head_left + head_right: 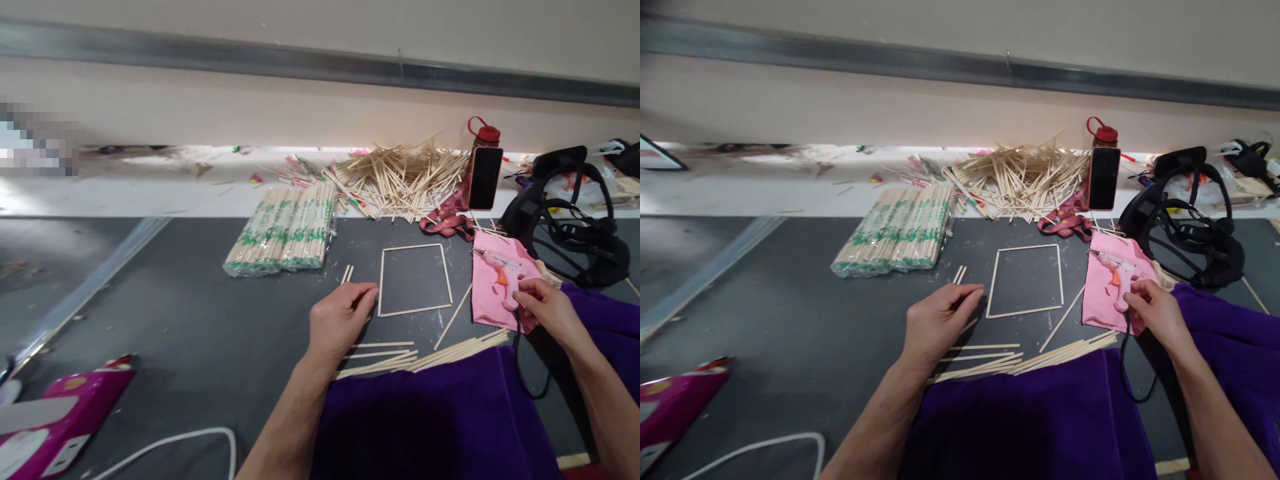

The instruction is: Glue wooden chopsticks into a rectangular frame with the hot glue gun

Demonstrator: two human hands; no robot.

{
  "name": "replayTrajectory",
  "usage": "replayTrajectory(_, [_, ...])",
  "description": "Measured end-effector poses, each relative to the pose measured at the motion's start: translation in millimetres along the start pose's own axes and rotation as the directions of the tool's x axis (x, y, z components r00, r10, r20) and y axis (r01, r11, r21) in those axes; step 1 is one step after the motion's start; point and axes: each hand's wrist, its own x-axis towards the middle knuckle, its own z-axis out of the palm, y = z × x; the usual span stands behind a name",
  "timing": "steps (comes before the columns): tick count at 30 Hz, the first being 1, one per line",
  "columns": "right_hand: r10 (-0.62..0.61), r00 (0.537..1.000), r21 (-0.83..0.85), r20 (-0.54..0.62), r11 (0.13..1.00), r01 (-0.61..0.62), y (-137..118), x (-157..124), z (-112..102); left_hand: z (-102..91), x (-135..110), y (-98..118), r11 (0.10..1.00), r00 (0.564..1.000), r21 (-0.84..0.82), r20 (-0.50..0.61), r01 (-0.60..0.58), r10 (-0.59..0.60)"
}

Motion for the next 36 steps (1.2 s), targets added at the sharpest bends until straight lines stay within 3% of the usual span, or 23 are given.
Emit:
replayTrajectory(5, [0.022,1.0,-0.055,0.022,0.998,-0.021,-4,-3,3,0.4,0,0,1.0,1.0,-0.005,0.008,0.006,-0.006])
replayTrajectory(7, [0.031,0.999,-0.18,0.025,0.983,-0.026,-12,0,4,0.7,0,0,1.0,1.0,-0.006,0.017,0.004,-0.004])
replayTrajectory(10, [-0.042,0.997,-0.485,-0.059,0.875,0.008,-23,8,5,1.1,0,0,1.0,1.0,-0.009,0.024,-0.002,0.002])
replayTrajectory(12, [-0.043,0.996,-0.522,-0.079,0.853,-0.005,-26,12,4,1.1,1,0,1.0,1.0,-0.011,0.026,-0.001,0.002])
replayTrajectory(15, [0.024,0.997,-0.237,-0.072,0.971,-0.04,-22,11,1,1.3,0,-1,1.0,1.0,-0.007,0.029,0.009,-0.008])
replayTrajectory(17, [0.028,0.995,0.017,-0.091,1.0,-0.027,-21,6,-2,2.0,0,-1,1.0,1.0,-0.01,0.025,0.009,-0.009])
replayTrajectory(22, [0.064,0.989,0.484,-0.137,0.875,0.011,-36,-8,-4,3.9,0,-3,1.0,1.0,-0.014,0.027,-0.005,0.005])
replayTrajectory(28, [0.101,0.994,0.647,-0.05,0.761,-0.044,-54,-15,4,2.9,1,-2,1.0,0.999,0.004,0.048,-0.013,0.013])
replayTrajectory(36, [-0.05,0.989,0.73,0.136,0.681,-0.066,-58,-21,15,4.7,0,-4,0.999,0.999,0.02,0.04,-0.036,0.036])
